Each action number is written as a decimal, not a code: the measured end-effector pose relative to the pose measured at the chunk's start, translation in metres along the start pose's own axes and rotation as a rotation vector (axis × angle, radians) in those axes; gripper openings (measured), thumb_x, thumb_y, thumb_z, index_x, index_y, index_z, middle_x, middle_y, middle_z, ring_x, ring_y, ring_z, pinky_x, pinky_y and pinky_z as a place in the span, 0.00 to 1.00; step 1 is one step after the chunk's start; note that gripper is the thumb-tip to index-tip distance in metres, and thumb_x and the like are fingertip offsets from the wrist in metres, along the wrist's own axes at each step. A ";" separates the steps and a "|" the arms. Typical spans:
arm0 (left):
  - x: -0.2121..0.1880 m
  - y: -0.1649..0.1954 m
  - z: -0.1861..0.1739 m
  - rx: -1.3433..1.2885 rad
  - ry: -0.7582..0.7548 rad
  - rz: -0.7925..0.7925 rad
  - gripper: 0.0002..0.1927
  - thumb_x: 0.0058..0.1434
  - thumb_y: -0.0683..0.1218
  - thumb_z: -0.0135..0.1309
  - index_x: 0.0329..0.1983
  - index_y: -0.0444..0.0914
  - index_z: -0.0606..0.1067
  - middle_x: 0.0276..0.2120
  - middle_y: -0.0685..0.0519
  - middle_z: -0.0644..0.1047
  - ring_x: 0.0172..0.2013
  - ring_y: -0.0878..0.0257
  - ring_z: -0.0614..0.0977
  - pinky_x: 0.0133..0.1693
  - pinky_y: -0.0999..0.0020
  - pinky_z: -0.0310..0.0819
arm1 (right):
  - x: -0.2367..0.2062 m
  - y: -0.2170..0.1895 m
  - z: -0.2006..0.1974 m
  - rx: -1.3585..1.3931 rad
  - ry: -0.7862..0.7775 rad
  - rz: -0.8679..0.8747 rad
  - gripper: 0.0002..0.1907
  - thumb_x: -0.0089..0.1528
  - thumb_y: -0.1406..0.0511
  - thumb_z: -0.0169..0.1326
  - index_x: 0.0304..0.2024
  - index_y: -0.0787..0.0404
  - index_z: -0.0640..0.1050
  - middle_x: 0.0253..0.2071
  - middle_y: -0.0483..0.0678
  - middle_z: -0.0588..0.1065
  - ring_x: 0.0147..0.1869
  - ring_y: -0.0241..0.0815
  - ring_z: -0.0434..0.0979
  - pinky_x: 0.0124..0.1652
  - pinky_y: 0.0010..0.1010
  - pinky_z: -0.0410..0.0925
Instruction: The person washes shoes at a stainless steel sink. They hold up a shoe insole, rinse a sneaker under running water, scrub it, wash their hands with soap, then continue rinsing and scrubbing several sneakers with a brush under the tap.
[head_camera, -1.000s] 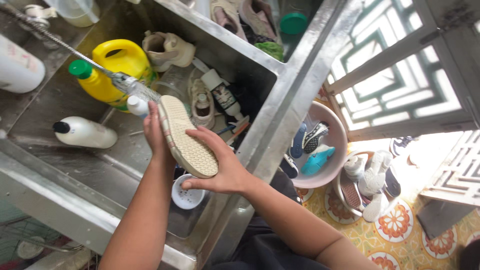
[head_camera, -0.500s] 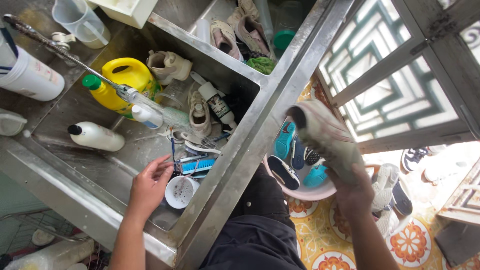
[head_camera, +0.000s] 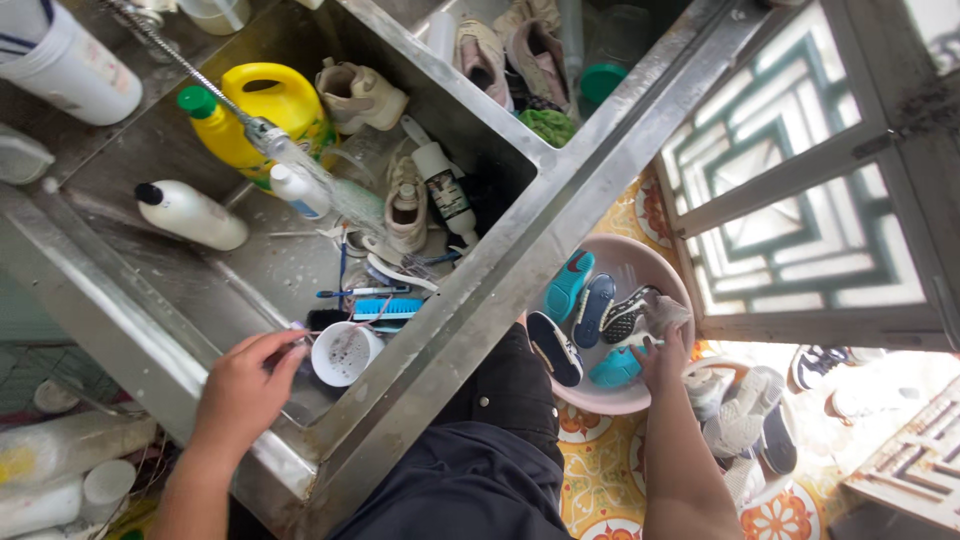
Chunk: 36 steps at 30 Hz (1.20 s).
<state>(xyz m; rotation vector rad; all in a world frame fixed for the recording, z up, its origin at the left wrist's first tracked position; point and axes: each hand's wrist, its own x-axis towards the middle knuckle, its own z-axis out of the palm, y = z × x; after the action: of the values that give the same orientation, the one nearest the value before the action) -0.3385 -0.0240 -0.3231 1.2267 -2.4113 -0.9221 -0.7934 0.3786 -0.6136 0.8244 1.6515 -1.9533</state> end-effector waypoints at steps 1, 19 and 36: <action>0.011 0.002 0.010 -0.024 -0.034 0.000 0.13 0.60 0.45 0.60 0.47 0.40 0.82 0.38 0.48 0.82 0.35 0.55 0.84 0.39 0.63 0.77 | 0.001 0.005 0.010 -0.190 -0.005 0.003 0.33 0.63 0.53 0.55 0.70 0.49 0.65 0.57 0.49 0.66 0.59 0.50 0.69 0.49 0.48 0.71; 0.222 -0.090 0.264 0.140 -0.291 -0.111 0.25 0.58 0.50 0.64 0.54 0.38 0.70 0.50 0.36 0.77 0.54 0.38 0.77 0.53 0.48 0.73 | -0.133 0.069 -0.041 -0.767 -0.372 -0.344 0.22 0.64 0.69 0.56 0.60 0.66 0.76 0.50 0.54 0.82 0.49 0.41 0.84 0.48 0.29 0.74; 0.126 -0.079 0.098 -1.074 -0.355 -0.353 0.15 0.67 0.47 0.54 0.53 0.37 0.72 0.43 0.54 0.77 0.42 0.66 0.81 0.42 0.66 0.81 | -0.312 0.022 0.334 -0.446 -0.876 -0.591 0.24 0.65 0.66 0.57 0.62 0.67 0.71 0.59 0.54 0.76 0.62 0.42 0.77 0.60 0.29 0.69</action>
<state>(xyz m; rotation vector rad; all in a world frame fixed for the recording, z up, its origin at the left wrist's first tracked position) -0.4146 -0.1185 -0.4538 1.0594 -1.3984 -2.2611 -0.6052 0.0338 -0.3776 -0.6826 1.7034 -1.7380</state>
